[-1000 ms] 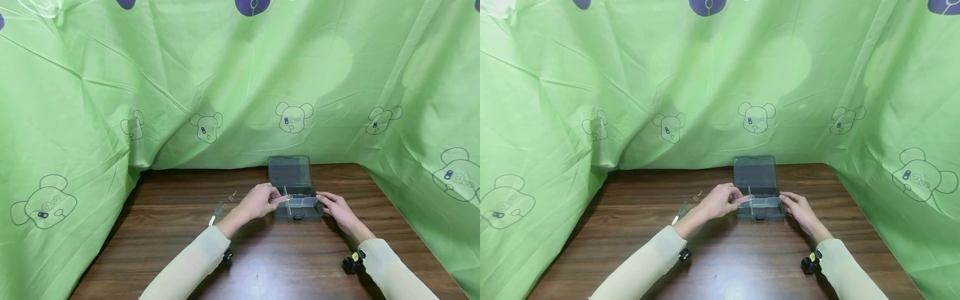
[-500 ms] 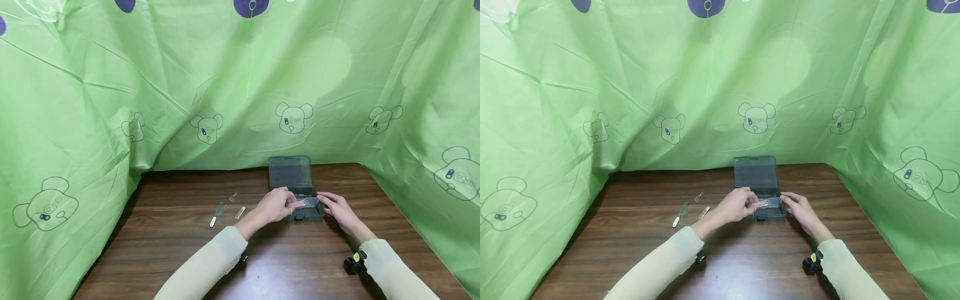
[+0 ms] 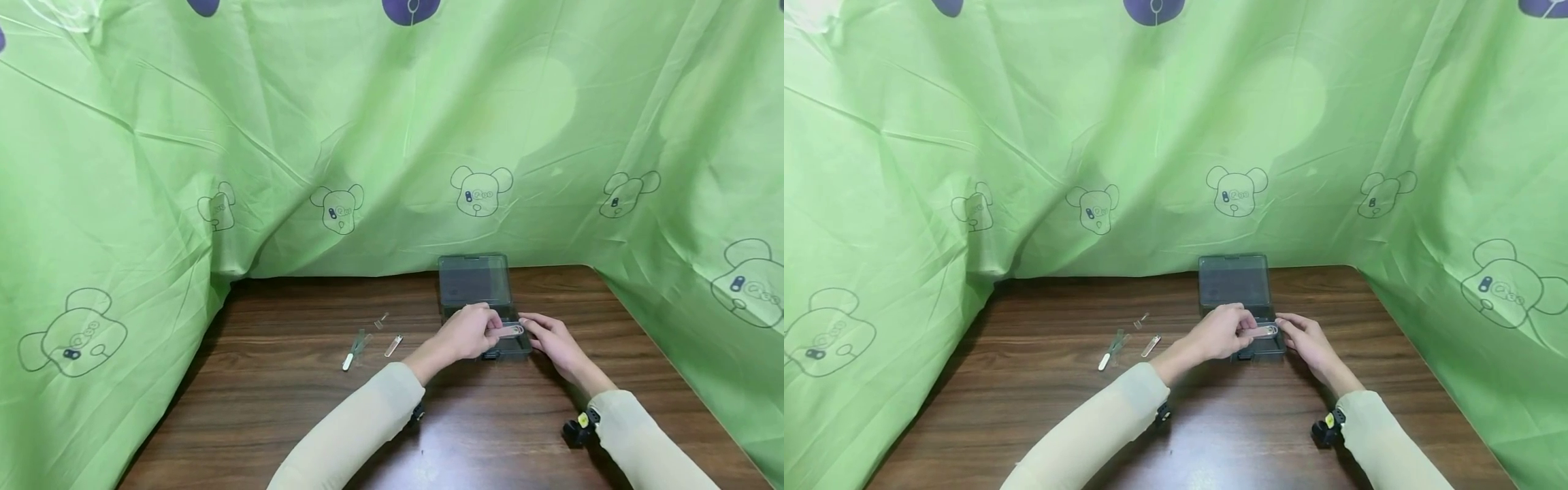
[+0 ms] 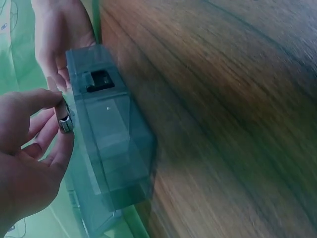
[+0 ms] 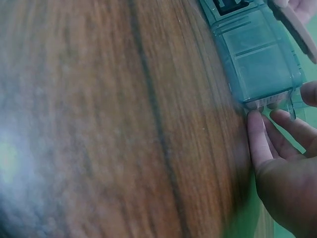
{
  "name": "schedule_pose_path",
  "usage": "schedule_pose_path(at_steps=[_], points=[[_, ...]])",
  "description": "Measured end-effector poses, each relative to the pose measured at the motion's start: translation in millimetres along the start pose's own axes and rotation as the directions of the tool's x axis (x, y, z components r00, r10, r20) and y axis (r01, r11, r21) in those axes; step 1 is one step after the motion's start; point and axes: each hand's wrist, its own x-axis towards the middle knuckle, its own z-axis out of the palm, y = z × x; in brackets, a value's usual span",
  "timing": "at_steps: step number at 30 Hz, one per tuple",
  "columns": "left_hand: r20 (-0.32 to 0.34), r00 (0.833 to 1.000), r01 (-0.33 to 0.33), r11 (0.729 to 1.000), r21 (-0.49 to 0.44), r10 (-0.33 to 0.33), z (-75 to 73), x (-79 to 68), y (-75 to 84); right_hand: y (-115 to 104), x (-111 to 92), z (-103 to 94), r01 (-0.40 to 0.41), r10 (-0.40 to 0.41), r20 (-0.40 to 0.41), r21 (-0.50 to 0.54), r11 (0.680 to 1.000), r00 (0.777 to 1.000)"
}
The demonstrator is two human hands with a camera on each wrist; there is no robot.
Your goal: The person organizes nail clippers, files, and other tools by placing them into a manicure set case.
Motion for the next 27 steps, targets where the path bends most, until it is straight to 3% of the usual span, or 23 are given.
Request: schedule_pose_path(at_steps=[6,13,27], points=[[0.026,0.999,0.027,0.999,0.028,-0.028,5.1,1.8,4.2,-1,1,2.1,0.001,-0.001,-0.009,0.001,1.000,1.000],[0.000,1.000,0.019,0.996,0.083,-0.020,9.7,0.7,4.8,-1,2,1.3,0.004,-0.004,0.001,-0.005,1.000,1.000],[-0.019,1.000,0.022,0.998,0.059,-0.021,15.0,-0.1,3.8,-2,-1,0.7,-0.002,0.002,0.006,-0.011,1.000,1.000]])
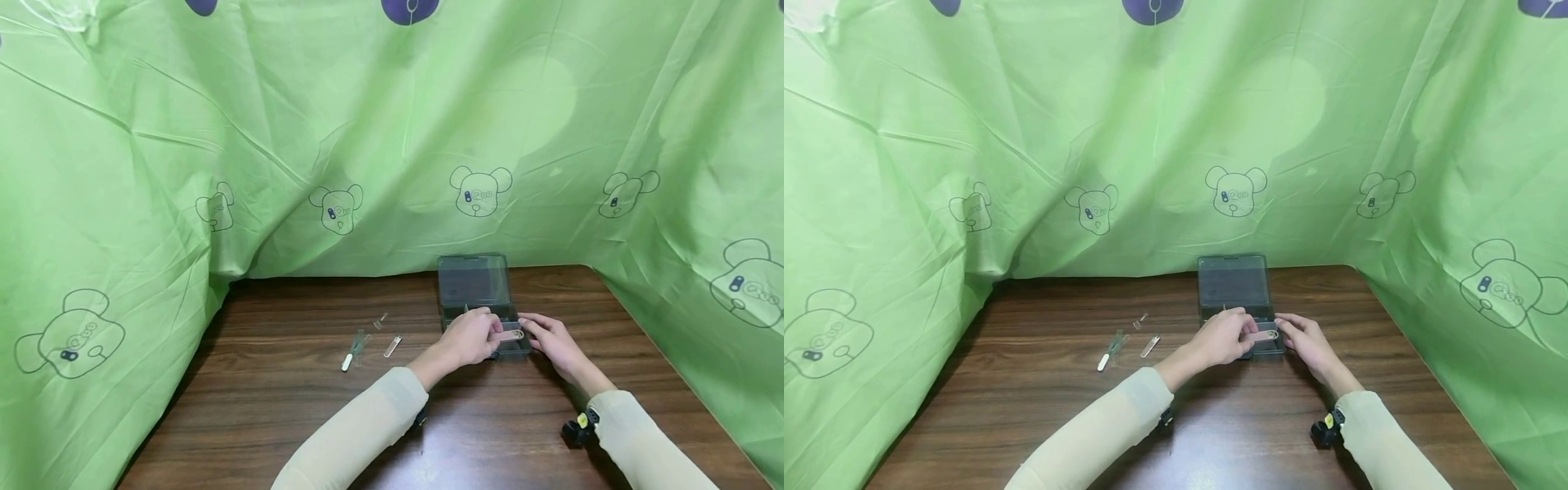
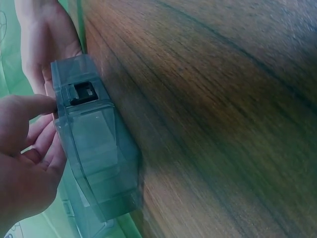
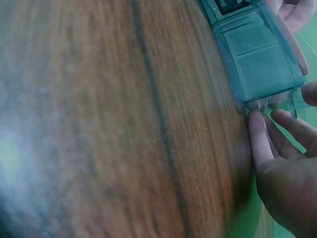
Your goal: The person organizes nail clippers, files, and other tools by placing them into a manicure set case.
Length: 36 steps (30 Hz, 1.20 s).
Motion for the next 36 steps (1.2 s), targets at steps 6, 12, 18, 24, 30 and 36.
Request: schedule_pose_path(at_steps=[6,12,18,24,30,36], points=[[0.002,1.000,0.015,0.999,-0.045,-0.015,-0.7,-1.7,-0.7,1,0,0.0,-0.006,0.006,-0.007,-0.030,1.000,1.000],[0.003,1.000,0.002,0.993,-0.122,-0.002,-0.2,-6.0,-4.6,2,-1,-0.6,-0.013,0.013,-0.006,-0.055,0.998,1.000],[-0.041,0.998,-0.046,0.988,-0.148,0.040,-9.3,-13.2,-11.1,3,0,-0.6,-0.008,0.008,0.010,-0.042,0.999,1.000],[-0.047,0.997,-0.061,0.989,-0.137,0.055,-26.3,-21.7,-22.8,3,1,0.5,0.002,-0.001,0.027,-0.039,0.999,1.000],[-0.028,0.999,-0.046,0.988,-0.145,0.042,-41.6,-33.9,-42.8,2,0,-1.7,0.016,-0.014,0.050,-0.038,0.999,0.999],[-0.040,0.999,-0.013,0.987,-0.160,0.007,-52.1,-45.0,-67.7,3,-3,-3.8,0.027,-0.026,0.072,-0.013,1.000,0.997]])
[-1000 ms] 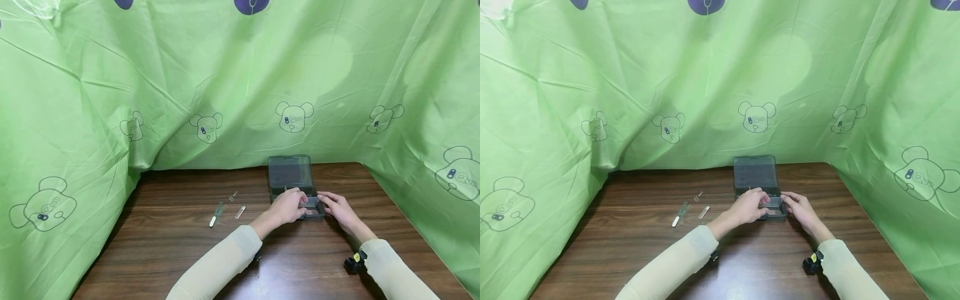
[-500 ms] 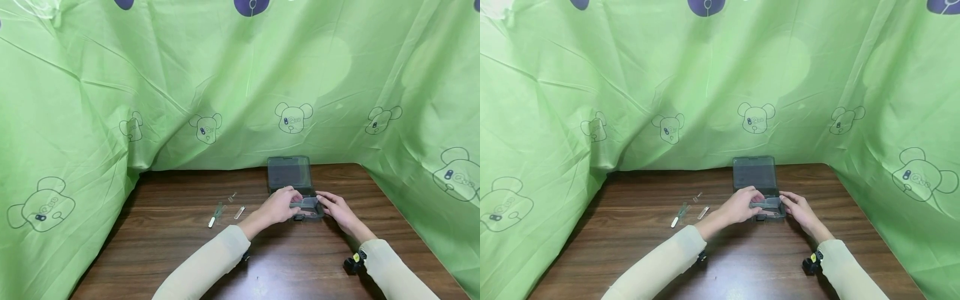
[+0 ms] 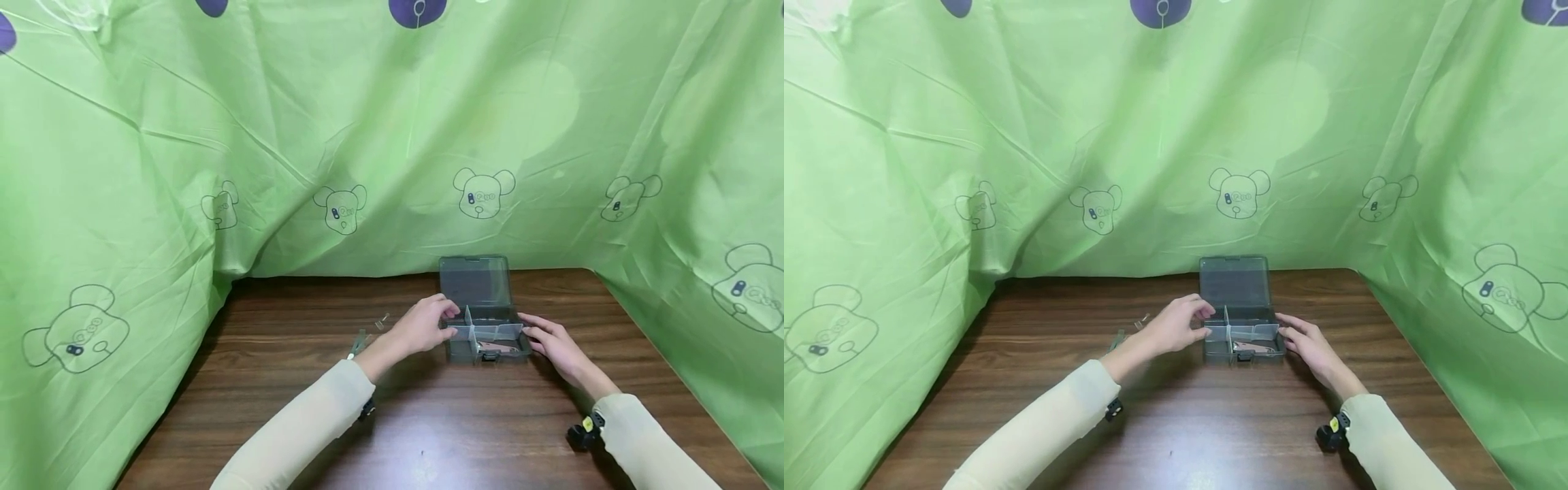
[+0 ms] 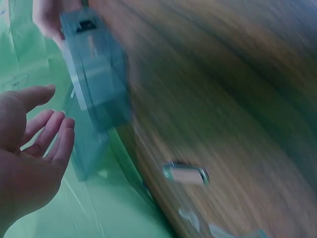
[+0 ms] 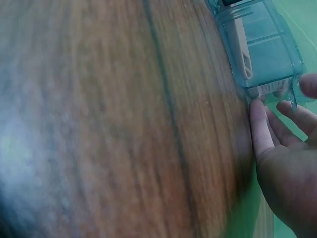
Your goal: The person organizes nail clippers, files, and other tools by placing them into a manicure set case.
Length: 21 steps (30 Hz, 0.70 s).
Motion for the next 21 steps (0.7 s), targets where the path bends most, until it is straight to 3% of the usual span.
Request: schedule_pose_path(at_steps=[14,21], points=[[0.010,0.997,0.074,0.996,-0.044,-0.074,-16.0,-18.1,-40.2,-3,3,-4.6,-0.008,0.002,0.055,0.115,0.993,0.998],[0.012,0.992,0.125,0.991,-0.040,-0.124,-24.0,-30.9,-60.6,-11,2,-2.5,0.017,-0.016,0.044,-0.022,1.000,0.999]])
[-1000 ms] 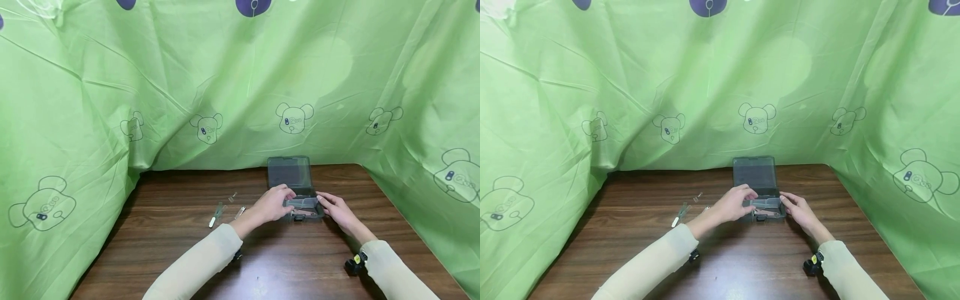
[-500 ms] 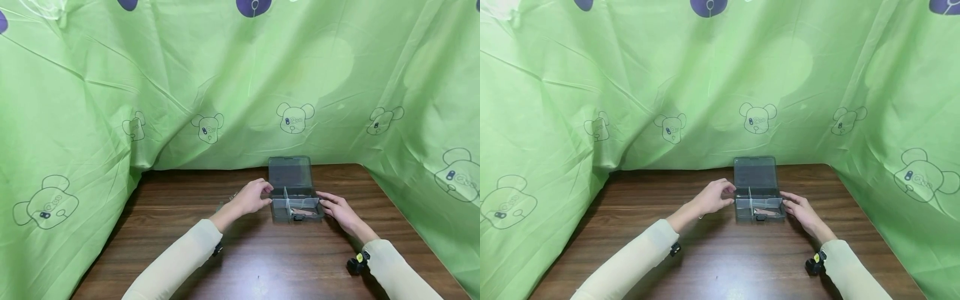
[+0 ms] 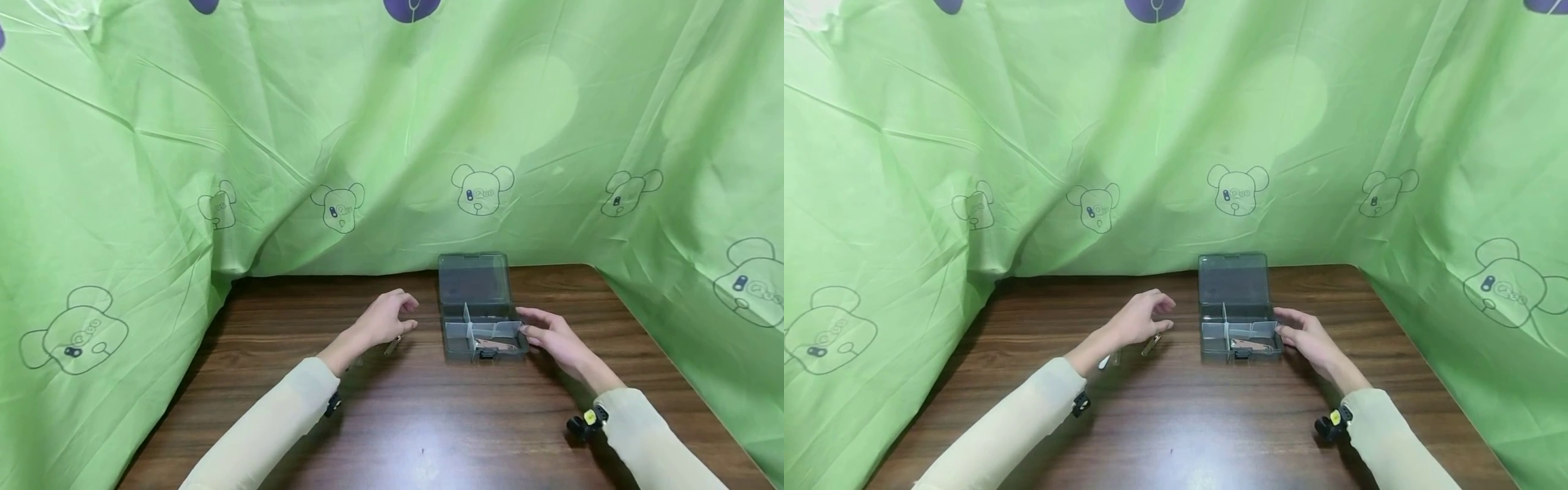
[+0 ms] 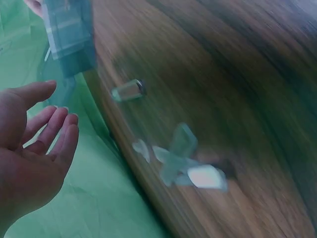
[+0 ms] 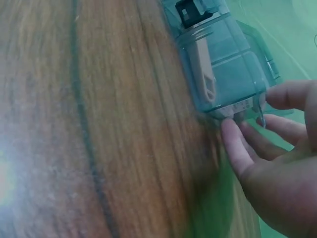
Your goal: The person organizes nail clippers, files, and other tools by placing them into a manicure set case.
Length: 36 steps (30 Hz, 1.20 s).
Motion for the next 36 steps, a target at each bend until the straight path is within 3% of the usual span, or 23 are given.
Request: schedule_pose_path(at_steps=[9,22,36], points=[[0.013,0.999,0.044,0.999,-0.028,-0.044,3.9,-17.5,-22.6,-1,-1,1.8,-0.104,0.104,0.002,0.083,0.991,0.995],[0.037,0.995,0.097,0.994,-0.042,-0.095,23.1,-35.4,-36.8,2,-2,4.0,-0.062,0.063,-0.001,0.073,0.995,0.998],[0.049,0.995,0.086,0.995,-0.045,-0.084,27.1,-38.0,-37.3,2,-4,4.8,-0.058,0.058,-0.004,0.013,0.998,0.998]])
